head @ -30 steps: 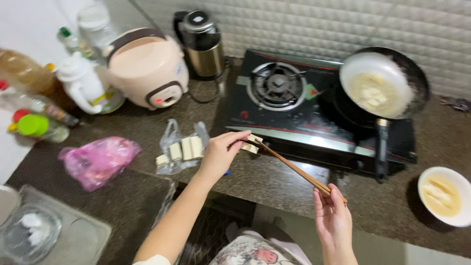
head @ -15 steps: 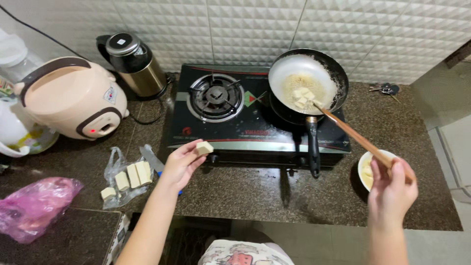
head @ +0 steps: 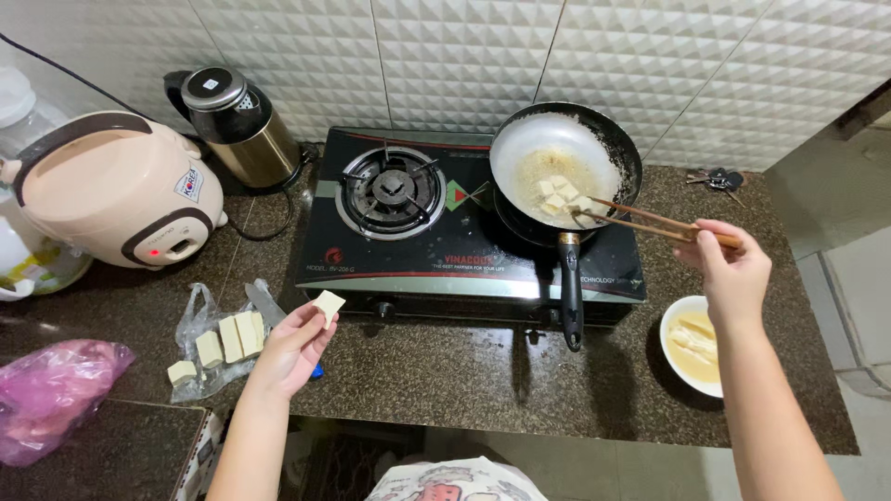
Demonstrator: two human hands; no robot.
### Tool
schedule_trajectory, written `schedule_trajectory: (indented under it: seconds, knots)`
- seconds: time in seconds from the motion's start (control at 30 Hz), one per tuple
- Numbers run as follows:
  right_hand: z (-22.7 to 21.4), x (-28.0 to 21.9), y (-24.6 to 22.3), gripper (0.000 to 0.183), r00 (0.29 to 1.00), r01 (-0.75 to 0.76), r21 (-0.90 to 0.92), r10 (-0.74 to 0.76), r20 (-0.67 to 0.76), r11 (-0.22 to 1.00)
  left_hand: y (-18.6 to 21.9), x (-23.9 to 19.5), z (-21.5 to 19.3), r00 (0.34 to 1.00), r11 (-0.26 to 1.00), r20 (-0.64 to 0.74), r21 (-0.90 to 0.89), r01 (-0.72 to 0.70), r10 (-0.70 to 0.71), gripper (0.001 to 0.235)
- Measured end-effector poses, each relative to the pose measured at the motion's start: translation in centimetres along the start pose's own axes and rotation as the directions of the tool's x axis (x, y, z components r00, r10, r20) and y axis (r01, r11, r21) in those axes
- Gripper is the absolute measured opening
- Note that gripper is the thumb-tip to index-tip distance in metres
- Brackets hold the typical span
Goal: The person places rectangular tofu pieces into a hot pan on a gas stove using chopsticks. They add the pieces one at a time from a plastic bag and stir them in the pan as they cook.
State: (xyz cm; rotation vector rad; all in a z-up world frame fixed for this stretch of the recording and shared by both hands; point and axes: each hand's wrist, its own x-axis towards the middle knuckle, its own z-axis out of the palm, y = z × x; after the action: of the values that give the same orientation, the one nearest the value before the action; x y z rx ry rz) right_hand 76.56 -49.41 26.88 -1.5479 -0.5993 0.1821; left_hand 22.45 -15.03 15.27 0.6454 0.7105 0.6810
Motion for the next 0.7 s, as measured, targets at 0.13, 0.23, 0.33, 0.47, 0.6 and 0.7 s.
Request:
schedule_trajectory:
  seconds: [0.13, 0.23, 0.33, 0.47, 0.6, 0.7]
  knots:
    - [-0.6, 0.7, -1.1, 0.015, 1.000, -0.001, -0.029, 0.000, -0.013, 1.000, -0.6, -0.1, -0.3, 1.000, 0.999, 0.004, -0.040, 0.004, -0.004, 0.028]
    - [-0.1, 0.8, -1.2, 0.015, 0.999, 0.050, -0.022, -0.049, 0.008, 0.999, -0.8, -0.3, 0.2, 1.000, 0.999, 0.018, -0.046, 0.015, -0.014, 0.029]
    - [0.9, 0.5, -1.4, 0.015, 0.999, 0.037, 0.019, -0.037, 0.010, 0.999, -0.4, -0.7, 1.7, 1.000, 1.000, 0.029, 0.003, -0.002, 0.001, 0.033]
    - [1.4, -1.4, -2.8, 0.013, 0.996, 0.059, 0.080, -0.053, -0.078, 0.995, 1.0, -1.5, 4.9, 0.998, 0.990, 0.021, 0.130, -0.061, 0.058, 0.041]
    - [1.5, -5.5, -4.5, 0.010, 0.987, -0.051, 0.343, 0.101, -0.128, 0.938, 2.3, -2.2, 9.5, 0.942, 0.882, 0.174, 0.334, -0.332, 0.288, 0.050]
    - [2.4, -8.9, -4.9, 0.013, 0.958, -0.226, 0.524, 0.284, -0.032, 0.821, 3.1, -2.7, 13.5, 0.902, 0.790, 0.254, 0.439, -0.429, 0.348, 0.047]
